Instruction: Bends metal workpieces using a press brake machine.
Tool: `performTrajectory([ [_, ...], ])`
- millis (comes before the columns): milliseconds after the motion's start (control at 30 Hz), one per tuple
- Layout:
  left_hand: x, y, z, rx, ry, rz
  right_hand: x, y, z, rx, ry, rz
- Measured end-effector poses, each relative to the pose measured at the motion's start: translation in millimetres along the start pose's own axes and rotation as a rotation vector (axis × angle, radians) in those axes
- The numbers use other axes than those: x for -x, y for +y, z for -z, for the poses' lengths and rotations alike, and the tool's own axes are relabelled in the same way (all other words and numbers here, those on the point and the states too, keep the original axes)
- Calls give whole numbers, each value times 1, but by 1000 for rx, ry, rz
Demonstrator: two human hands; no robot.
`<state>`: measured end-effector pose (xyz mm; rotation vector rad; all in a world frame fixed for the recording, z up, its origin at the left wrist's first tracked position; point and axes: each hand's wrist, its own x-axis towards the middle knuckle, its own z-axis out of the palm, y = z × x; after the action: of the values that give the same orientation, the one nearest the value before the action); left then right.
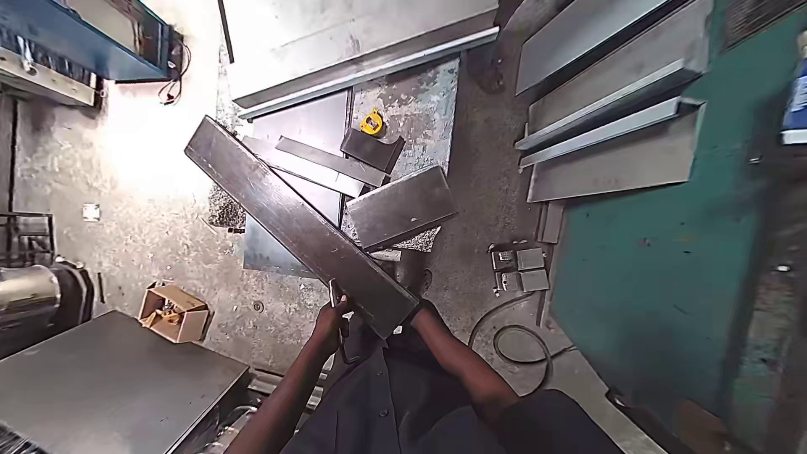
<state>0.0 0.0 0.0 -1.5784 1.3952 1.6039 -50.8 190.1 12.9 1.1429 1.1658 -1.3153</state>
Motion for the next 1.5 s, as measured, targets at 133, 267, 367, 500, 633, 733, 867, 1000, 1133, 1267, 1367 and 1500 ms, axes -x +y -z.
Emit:
performTrajectory([
  [133,0,-4,-4,36,-6,-15,-104,-76,103,21,237,679],
  [267,2,-4,-1,-43,-7,-28,-41,-197,123,500,553,916],
  [367,8,-6,-6,-68,98,-120,-29,-254,88,797,508,873],
  [500,17,8,-8,-156,263,-577,-39,-272,38,1053,591,808],
  [633,14,74,-30,-436,119,-755,-41,-271,41,1063,629,765],
  [733,1,122,-64,-745,105,-662,-45,-275,61,1034,538,760],
  [867,-11,136,-106,-927,128,-625,-43,-292,95,1095,411,735],
  [1000,2,132,-142,-670,206,-525,-48,-317,130,1096,250,676],
  [1133,16,108,-173,-149,252,-352,-32,-319,133,787,19,663],
  [1267,37,92,-210,439,-38,-230,-29,-323,150,770,-24,668],
  [1367,37,94,-220,655,-221,-122,-47,-313,150,756,-68,755],
  [1500,36,100,-226,776,-273,-108,-46,-280,147,701,-8,931],
])
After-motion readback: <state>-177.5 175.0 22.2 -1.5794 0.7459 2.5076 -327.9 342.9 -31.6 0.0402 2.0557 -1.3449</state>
